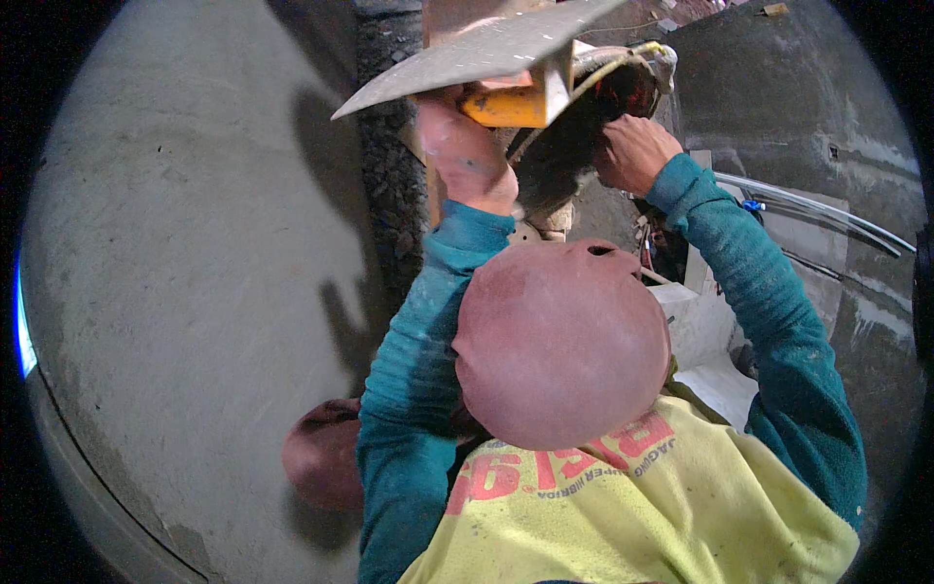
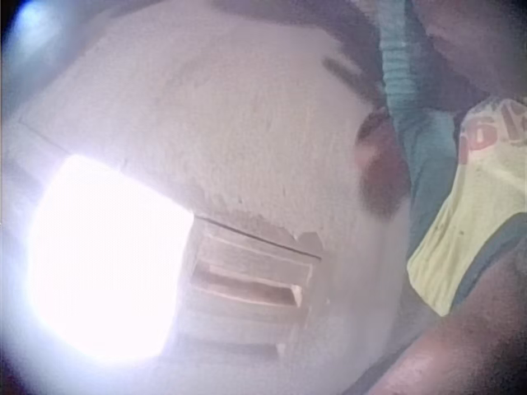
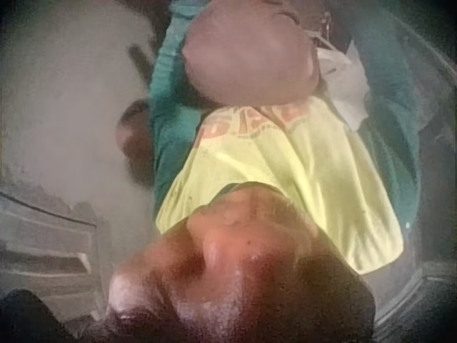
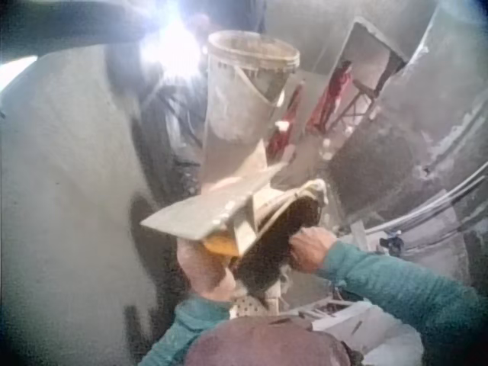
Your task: The person applies plaster to a wall using a trowel and hawk, smoothing the surface with consistent strokes. They repeatedly scoop plaster from a bucket and spread it evenly across the wall area.
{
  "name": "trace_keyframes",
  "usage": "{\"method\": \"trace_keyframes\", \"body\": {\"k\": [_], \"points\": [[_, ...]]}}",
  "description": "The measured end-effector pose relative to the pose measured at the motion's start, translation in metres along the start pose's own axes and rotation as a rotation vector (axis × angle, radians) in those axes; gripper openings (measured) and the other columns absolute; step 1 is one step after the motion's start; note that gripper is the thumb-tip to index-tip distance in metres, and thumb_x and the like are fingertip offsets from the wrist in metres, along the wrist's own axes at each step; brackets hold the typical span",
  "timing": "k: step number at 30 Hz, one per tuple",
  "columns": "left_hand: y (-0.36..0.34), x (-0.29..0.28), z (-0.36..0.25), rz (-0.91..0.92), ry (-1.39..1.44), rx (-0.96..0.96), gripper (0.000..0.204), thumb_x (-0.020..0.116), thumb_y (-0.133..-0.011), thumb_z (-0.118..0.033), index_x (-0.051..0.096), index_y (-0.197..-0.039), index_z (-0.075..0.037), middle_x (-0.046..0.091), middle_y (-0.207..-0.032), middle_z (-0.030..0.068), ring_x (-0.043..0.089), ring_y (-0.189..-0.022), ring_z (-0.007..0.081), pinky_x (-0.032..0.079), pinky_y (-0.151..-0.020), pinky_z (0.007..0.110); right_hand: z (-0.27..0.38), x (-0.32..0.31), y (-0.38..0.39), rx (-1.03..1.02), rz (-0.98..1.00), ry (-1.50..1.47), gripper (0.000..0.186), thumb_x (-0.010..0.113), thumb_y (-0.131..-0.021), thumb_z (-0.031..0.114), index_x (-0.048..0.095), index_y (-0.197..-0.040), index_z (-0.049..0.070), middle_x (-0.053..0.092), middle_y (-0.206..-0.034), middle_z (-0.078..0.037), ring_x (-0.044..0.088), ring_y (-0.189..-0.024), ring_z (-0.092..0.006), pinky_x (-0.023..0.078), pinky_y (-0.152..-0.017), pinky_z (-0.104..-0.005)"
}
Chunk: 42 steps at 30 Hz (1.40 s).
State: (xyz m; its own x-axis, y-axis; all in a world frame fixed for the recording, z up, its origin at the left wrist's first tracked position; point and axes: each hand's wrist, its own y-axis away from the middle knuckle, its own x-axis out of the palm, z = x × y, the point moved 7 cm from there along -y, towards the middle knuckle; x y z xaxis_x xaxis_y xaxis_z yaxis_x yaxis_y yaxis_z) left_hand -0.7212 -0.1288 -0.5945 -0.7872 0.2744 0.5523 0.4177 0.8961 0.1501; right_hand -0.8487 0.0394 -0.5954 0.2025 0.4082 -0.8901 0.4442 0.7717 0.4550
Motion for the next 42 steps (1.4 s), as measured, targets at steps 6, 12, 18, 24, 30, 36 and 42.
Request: {"method": "trace_keyframes", "body": {"k": [6, 12, 18, 24, 30, 36, 42], "points": [[-0.007, -0.012, -0.013, 0.033, 0.083, 0.021, 0.017, 0.052, -0.101, -0.027, 0.057, -0.099, -0.011, 0.058, -0.095, -0.0013, 0.059, -0.09, 0.013, 0.052, -0.085, 0.031, -0.004, 0.035, 0.002, -0.066, 0.016, -0.03, 0.038, 0.062, -0.089, 0.029, 0.063, -0.106, -0.005, 0.066, -0.095, -0.025, 0.064, -0.091, -0.0407, 0.054, -0.08, -0.049], [0.004, -0.017, -0.018, 0.03, 0.016, 0.023, 0.024, 0.05, -0.103, -0.028, 0.058, -0.114, -0.009, 0.063, -0.113, 0.0036, 0.063, -0.109, 0.019, 0.053, -0.097, 0.037, 0.0, 0.06, 0.019, -0.014, -0.074, -0.227, 0.041, 0.06, -0.09, 0.029, 0.058, -0.114, -0.005, 0.065, -0.096, -0.026, 0.064, -0.089, -0.0439, 0.053, -0.08, -0.0525], [0.001, -0.025, -0.019, 0.05, 0.164, -0.003, 0.029, 0.06, -0.096, -0.026, 0.058, -0.118, -0.007, 0.064, -0.114, 0.0051, 0.062, -0.108, 0.0178, 0.049, -0.095, 0.035, 0.018, 0.073, 0.027, -0.094, -0.181, -0.389, 0.042, 0.058, -0.086, 0.022, 0.056, -0.116, -0.007, 0.062, -0.091, -0.029, 0.062, -0.088, -0.0464, 0.05, -0.081, -0.0526], [-0.011, -0.041, -0.025, 0.111, 0.205, 0.05, 0.028, 0.063, -0.091, -0.022, 0.062, -0.109, 0.0, 0.065, -0.102, 0.0091, 0.064, -0.096, 0.0199, 0.052, -0.091, 0.033, 0.049, 0.068, 0.016, -0.145, -0.172, -0.498, 0.039, 0.053, -0.087, 0.026, 0.06, -0.108, -0.006, 0.063, -0.095, -0.03, 0.061, -0.091, -0.0474, 0.05, -0.083, -0.0542], [-0.008, -0.04, -0.041, 0.0, 0.148, 0.032, 0.034, 0.065, -0.086, -0.028, 0.062, -0.107, -0.001, 0.065, -0.094, 0.0087, 0.065, -0.085, 0.0227, 0.055, -0.087, 0.036, 0.062, 0.052, 0.022, -0.139, -0.073, -0.701, 0.034, 0.052, -0.085, 0.025, 0.061, -0.091, -0.007, 0.062, -0.085, -0.034, 0.06, -0.083, -0.0519, 0.048, -0.075, -0.0561], [-0.018, -0.035, -0.038, 0.024, 0.284, -0.033, 0.031, 0.068, -0.076, -0.026, 0.06, -0.095, -0.003, 0.064, -0.093, 0.011, 0.066, -0.085, 0.0282, 0.056, -0.086, 0.038, 0.063, 0.035, 0.032, -0.089, -0.019, -0.91, 0.035, 0.046, -0.084, 0.023, 0.062, -0.09, -0.007, 0.06, -0.07, -0.017, 0.056, -0.058, -0.0246, 0.046, -0.056, -0.0381], [-0.022, -0.033, -0.043, 0.084, 0.222, -0.012, 0.032, 0.067, -0.077, -0.033, 0.058, -0.089, -0.005, 0.066, -0.092, 0.0149, 0.068, -0.086, 0.032, 0.058, -0.085, 0.043, 0.076, 0.038, 0.051, 0.203, 0.234, -1.467, 0.029, 0.046, -0.084, 0.02, 0.063, -0.089, -0.002, 0.057, -0.07, -0.005, 0.051, -0.053, -0.01, 0.042, -0.046, -0.026]]}}
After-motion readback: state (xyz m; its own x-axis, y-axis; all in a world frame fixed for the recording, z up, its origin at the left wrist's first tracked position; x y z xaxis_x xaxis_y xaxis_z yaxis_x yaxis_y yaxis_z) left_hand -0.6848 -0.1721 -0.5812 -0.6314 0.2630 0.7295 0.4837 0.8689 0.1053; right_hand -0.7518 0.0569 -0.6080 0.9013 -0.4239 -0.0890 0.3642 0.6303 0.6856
